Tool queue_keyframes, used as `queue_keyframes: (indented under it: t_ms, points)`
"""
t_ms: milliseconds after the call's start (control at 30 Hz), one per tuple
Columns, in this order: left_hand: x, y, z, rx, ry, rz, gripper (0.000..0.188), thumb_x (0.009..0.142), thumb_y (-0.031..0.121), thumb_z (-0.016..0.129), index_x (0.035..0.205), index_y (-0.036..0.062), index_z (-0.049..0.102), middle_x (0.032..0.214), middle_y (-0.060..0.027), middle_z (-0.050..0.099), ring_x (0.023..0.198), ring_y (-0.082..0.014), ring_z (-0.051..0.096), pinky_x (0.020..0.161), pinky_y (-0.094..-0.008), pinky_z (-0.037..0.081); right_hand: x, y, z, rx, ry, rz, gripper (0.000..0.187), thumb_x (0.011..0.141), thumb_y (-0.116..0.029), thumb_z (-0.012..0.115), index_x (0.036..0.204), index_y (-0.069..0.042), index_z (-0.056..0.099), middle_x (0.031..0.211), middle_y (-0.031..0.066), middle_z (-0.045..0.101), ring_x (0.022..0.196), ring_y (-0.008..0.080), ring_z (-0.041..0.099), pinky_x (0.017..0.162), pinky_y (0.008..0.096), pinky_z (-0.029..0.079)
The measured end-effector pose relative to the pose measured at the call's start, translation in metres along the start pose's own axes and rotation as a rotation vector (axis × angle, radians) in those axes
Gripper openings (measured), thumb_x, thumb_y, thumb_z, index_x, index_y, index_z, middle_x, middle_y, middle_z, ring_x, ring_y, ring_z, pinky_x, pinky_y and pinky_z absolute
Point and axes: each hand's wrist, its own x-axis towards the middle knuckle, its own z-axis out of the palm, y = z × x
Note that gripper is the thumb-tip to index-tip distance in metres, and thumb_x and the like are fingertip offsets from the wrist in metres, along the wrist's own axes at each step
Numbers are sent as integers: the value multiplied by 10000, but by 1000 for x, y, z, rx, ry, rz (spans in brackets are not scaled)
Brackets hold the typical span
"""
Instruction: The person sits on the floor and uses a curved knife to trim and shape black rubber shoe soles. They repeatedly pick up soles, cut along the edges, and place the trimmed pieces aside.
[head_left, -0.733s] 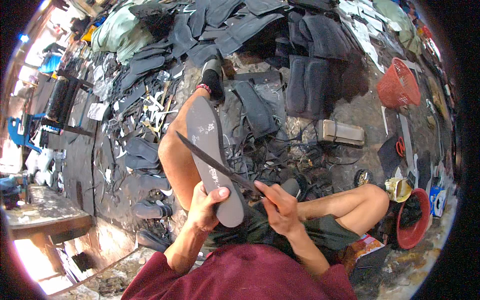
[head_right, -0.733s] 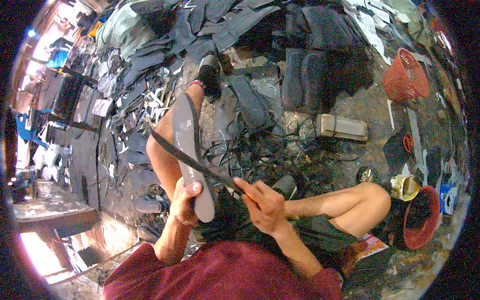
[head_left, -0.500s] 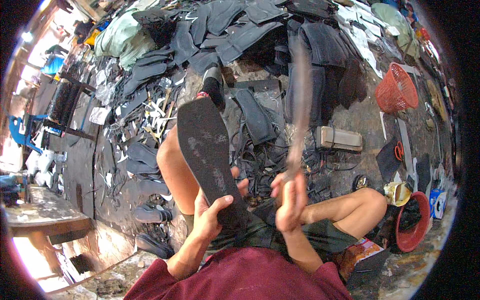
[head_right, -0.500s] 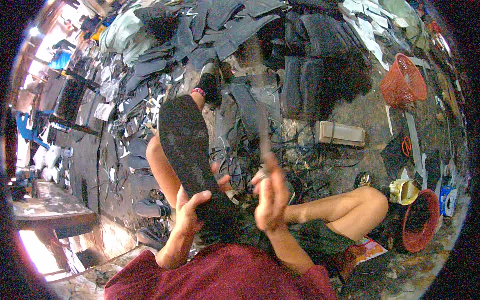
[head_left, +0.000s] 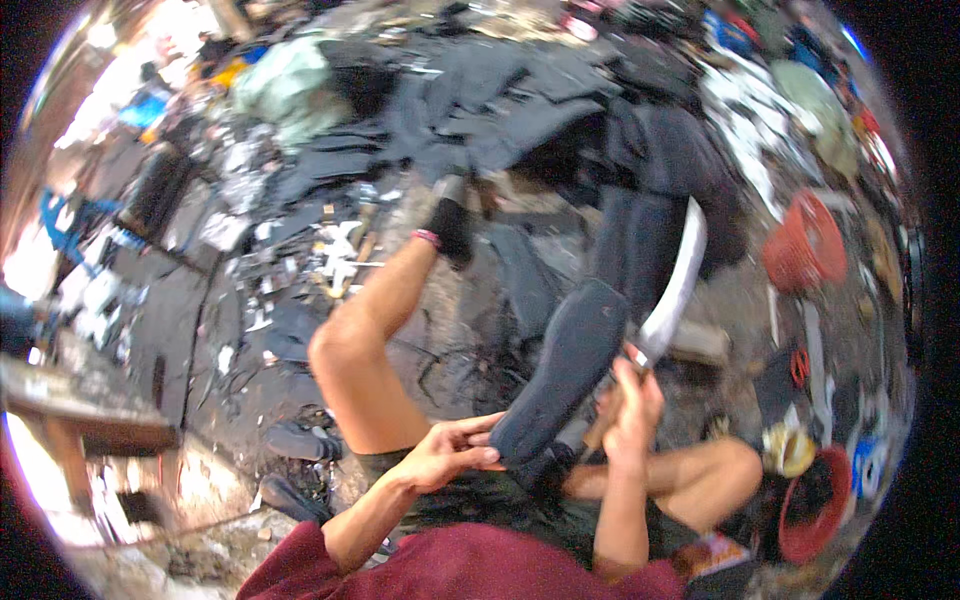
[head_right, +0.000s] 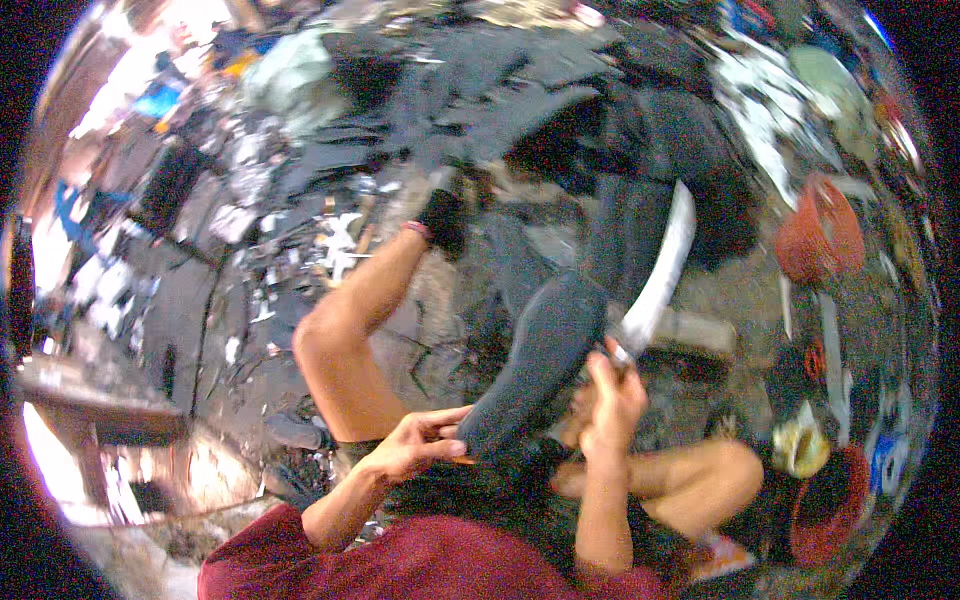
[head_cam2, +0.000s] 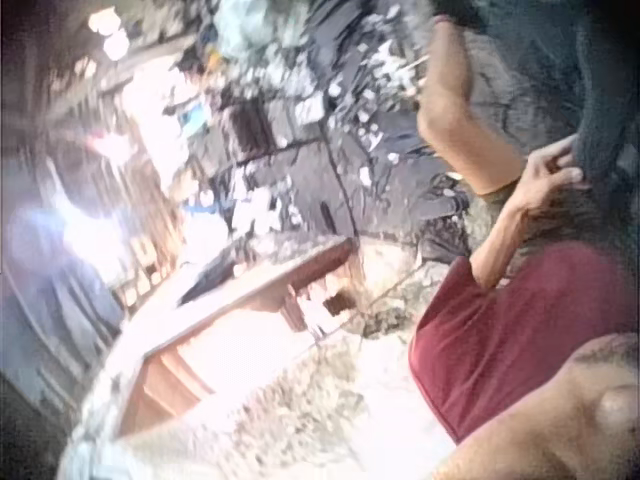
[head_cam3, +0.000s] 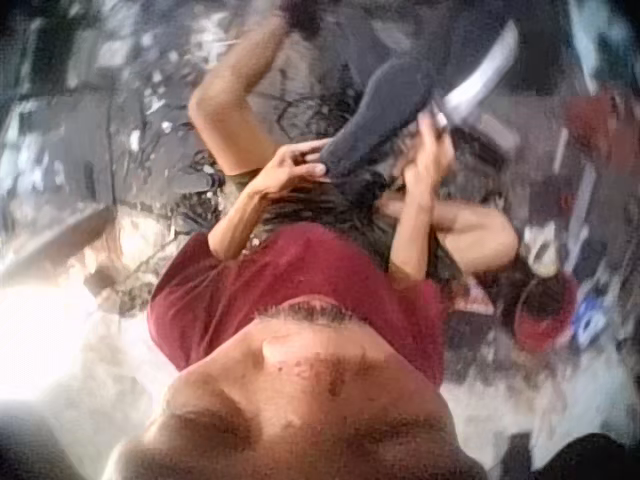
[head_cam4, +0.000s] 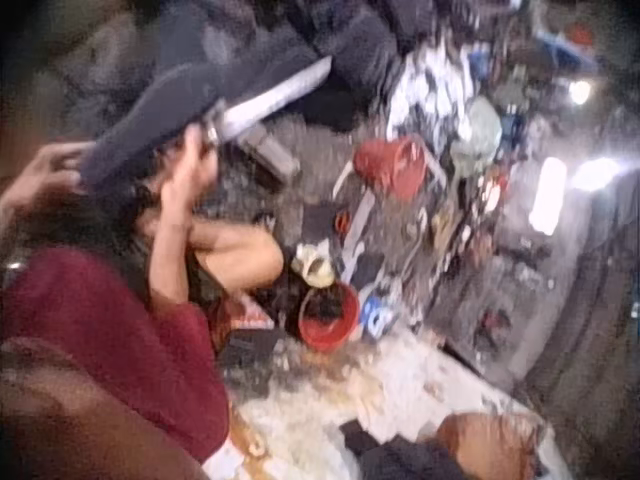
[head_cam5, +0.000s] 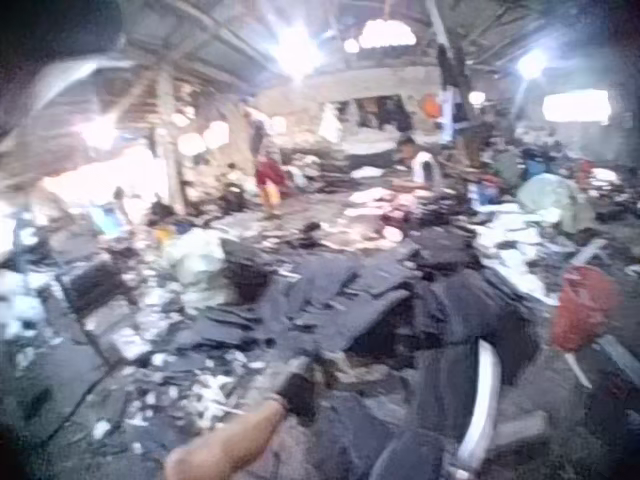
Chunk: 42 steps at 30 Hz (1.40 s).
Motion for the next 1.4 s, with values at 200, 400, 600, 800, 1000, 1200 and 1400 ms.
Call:
queue_keyframes:
  t_ms: [200, 400, 600, 800, 1000, 1200, 1400]
  points:
    - [55, 184, -30, -85, 534, 609, 534, 929, 215, 660, 1419, 65, 509, 1087, -51, 647, 930, -175, 614, 769, -306, 504, 1, 9, -21, 138, 124, -37, 378, 964, -234, 649, 1311, -130, 540, 853, 42, 624, 531, 106, 514, 437, 254, 409]
    - [201, 198, -128, 281, 879, 698, 442, 835, 188, 761, 1214, 57, 573, 1133, -121, 635, 994, -254, 619, 808, -339, 517, -8, 8, -16, 185, 114, -63, 357, 995, -258, 607, 1326, -143, 538, 864, 29, 609, 543, 88, 520, 439, 254, 397]
    - [361, 6, -48, 925, 1146, 12, 1292, 623, 494, 890, 1556, 25, 130, 1568, -280, 258, 1446, -437, 264, 1172, -533, 264, -6, 9, -22, 70, 148, -71, 361, 989, -215, 602, 1327, -118, 522, 839, 43, 589, 540, 100, 506, 433, 254, 398]
    - [335, 8, -57, 1185, 1218, 28, 1368, 564, 393, 934, 1593, 132, 72, 1348, -180, 447, 1271, -378, 429, 1046, -542, 342, -15, 26, -37, -83, 54, -131, 380, 951, -125, 628, 1309, -51, 526, 826, 65, 619, 507, 95, 491, 434, 240, 402]
    - [243, 40, -71, 1181, 1073, 642, 449, 706, 266, 822, 1092, 94, 667, 1072, -103, 659, 1014, -289, 608, 1013, -449, 408, -16, 33, -21, -84, -15, -106, 344, 943, -122, 648, 1269, -49, 569, 843, 63, 639, 521, 81, 500, 459, 218, 409]
    - [152, 5, 26, 1450, 724, 1090, 371, 734, 132, 799, 1067, 81, 642, 1071, -111, 646, 904, -319, 614, 764, -428, 526, 6, 26, 29, -91, -130, -323, 562, 772, -77, 847, 1204, -77, 488, 1181, 77, 593, 601, 68, 522, 478, 221, 439]
    - [106, -28, 10, 1381, 596, 611, 360, 802, 443, 779, 893, 98, 734, 927, -98, 670, 857, -304, 623, 805, -438, 494, 42, -21, 8, -8, 258, -545, 394, 782, -128, 844, 985, -78, 511, 848, -1, 540, 634, 97, 528, 546, 244, 471]
